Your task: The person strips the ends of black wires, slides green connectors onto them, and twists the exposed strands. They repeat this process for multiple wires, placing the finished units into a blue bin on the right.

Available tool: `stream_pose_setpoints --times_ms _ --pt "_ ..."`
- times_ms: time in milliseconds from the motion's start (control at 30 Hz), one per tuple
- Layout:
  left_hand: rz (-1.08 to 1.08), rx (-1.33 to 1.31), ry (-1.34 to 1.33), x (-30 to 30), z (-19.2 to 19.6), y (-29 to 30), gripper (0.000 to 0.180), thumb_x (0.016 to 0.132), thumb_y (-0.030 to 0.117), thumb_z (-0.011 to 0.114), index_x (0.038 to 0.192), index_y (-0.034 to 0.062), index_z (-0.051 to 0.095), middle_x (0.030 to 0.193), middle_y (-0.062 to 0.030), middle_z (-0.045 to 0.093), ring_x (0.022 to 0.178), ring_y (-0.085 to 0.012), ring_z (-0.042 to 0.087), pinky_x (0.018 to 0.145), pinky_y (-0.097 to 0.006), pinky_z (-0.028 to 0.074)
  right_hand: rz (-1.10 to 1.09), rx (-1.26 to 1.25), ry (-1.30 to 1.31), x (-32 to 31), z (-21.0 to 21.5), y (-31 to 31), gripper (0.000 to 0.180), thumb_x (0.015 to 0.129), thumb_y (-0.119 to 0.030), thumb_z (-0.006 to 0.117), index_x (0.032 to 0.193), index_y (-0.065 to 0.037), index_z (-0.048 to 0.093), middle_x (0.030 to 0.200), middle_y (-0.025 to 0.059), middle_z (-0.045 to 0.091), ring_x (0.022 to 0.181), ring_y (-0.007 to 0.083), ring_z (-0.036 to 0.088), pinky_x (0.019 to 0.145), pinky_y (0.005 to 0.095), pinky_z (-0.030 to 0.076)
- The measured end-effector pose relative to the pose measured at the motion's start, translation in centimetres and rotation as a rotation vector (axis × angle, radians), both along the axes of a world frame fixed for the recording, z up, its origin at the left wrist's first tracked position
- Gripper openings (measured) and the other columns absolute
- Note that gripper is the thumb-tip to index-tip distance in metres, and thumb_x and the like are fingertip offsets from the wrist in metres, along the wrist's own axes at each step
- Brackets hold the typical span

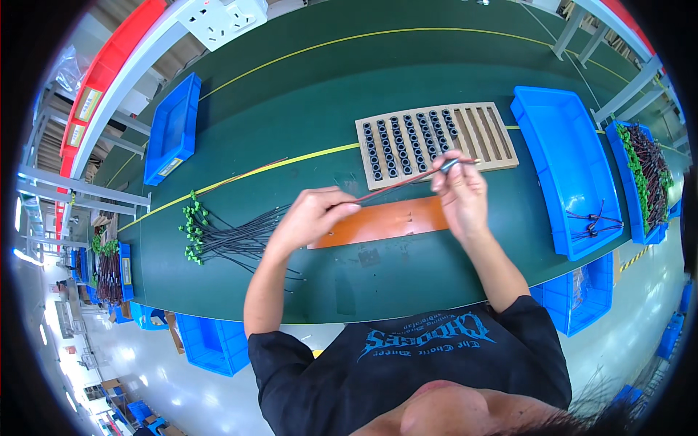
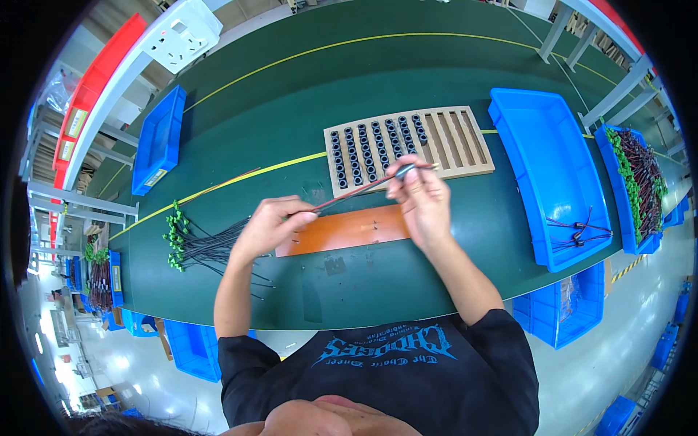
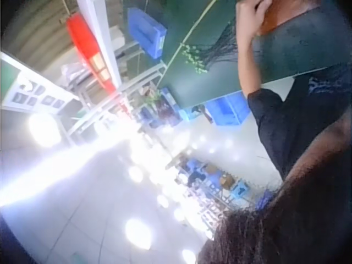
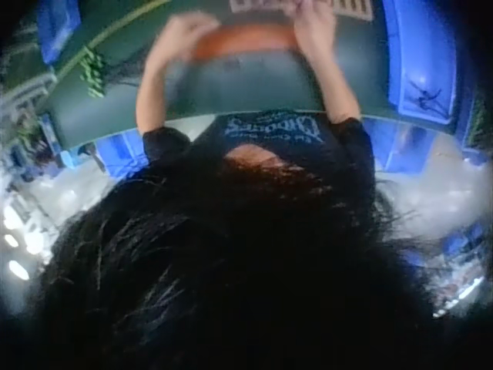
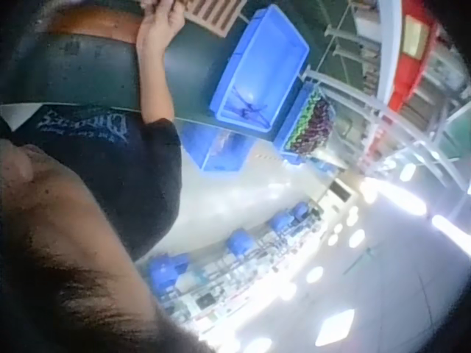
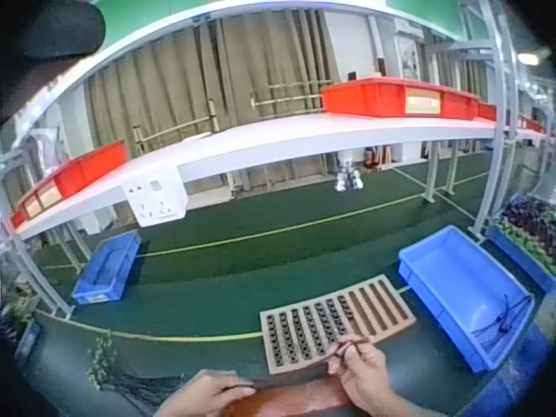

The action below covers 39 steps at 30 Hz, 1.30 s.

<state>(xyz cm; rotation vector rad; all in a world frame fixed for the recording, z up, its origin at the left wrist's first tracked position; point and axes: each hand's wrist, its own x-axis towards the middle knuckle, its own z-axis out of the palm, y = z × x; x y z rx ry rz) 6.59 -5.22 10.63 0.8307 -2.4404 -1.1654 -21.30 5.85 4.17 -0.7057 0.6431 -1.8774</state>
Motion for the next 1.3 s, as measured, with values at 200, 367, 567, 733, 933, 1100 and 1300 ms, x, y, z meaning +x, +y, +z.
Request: stream_pose_setpoints --times_ms 200,367,567,733,933,1100,1300 --pt "0.081 -0.026 0.019 0.8 0.1 1.1 0.019 0.100 0.014 0.067 0.096 -0.0024 0.074 0.082 -0.0123 0.068 0.068 -0.0244 0.065 0.064 -0.036 0.052 0.232 -0.006 -0.102 1.0 0.2 0.1 0.024 0.108 -0.016 0.058 0.129 -0.004 0.060 0.121 0.0163 0.071 0.086 0.0144 0.065 0.074 0.0270 0.056" --pt "-0.008 0.058 -0.010 -1.6 0.5 2.7 0.018 0.098 0.016 0.070 0.098 -0.0014 0.075 0.086 -0.0148 0.071 0.073 -0.0297 0.068 0.068 -0.038 0.053 0.352 0.036 0.200 5.6 -0.2 0.2 0.020 0.108 -0.008 0.054 0.126 0.000 0.060 0.114 0.0149 0.070 0.098 0.0188 0.070 0.087 0.0314 0.059" --pt "0.077 0.009 0.051 2.6 -0.7 2.4 0.015 0.093 0.013 0.076 0.097 -0.0009 0.078 0.078 -0.0098 0.069 0.071 -0.0200 0.066 0.064 -0.034 0.051 0.335 0.090 0.203 4.7 -0.5 0.6 0.021 0.108 -0.006 0.053 0.127 -0.001 0.059 0.121 0.0167 0.070 0.105 0.0194 0.071 0.089 0.0327 0.060" --pt "0.121 0.180 0.212 4.2 -1.8 3.1 0.022 0.089 0.002 0.078 0.110 -0.0035 0.074 0.103 -0.0108 0.068 0.088 -0.0174 0.068 0.077 -0.032 0.058 0.491 0.200 0.372 8.4 -1.5 0.4 0.021 0.110 -0.010 0.052 0.129 -0.003 0.058 0.129 0.0171 0.068 0.115 0.0232 0.070 0.098 0.0347 0.059" --pt "0.259 0.704 0.518 7.8 -5.5 3.6 0.028 0.094 -0.001 0.075 0.122 -0.0034 0.072 0.120 -0.0138 0.068 0.114 -0.0235 0.068 0.099 -0.036 0.059 0.494 0.246 0.332 9.9 -2.6 0.1 0.023 0.111 -0.011 0.049 0.132 -0.003 0.054 0.135 0.0172 0.065 0.123 0.0270 0.068 0.101 0.0368 0.057" --pt "0.291 0.552 0.538 8.4 -7.8 3.4 0.031 0.092 -0.004 0.075 0.123 -0.0034 0.071 0.117 -0.0137 0.071 0.109 -0.0207 0.071 0.093 -0.033 0.059 0.508 0.271 0.303 10.5 -3.0 -0.2 0.023 0.112 -0.012 0.048 0.132 -0.003 0.054 0.137 0.0179 0.064 0.125 0.0270 0.067 0.102 0.0366 0.057" --pt "0.400 0.378 0.584 7.7 -9.2 3.6 0.038 0.090 -0.009 0.074 0.127 -0.0025 0.069 0.116 -0.0143 0.074 0.105 -0.0201 0.072 0.088 -0.031 0.060 0.511 0.220 0.267 10.8 -3.3 -0.2 0.023 0.111 -0.013 0.049 0.131 -0.002 0.054 0.137 0.0186 0.063 0.126 0.0268 0.065 0.103 0.0376 0.056"
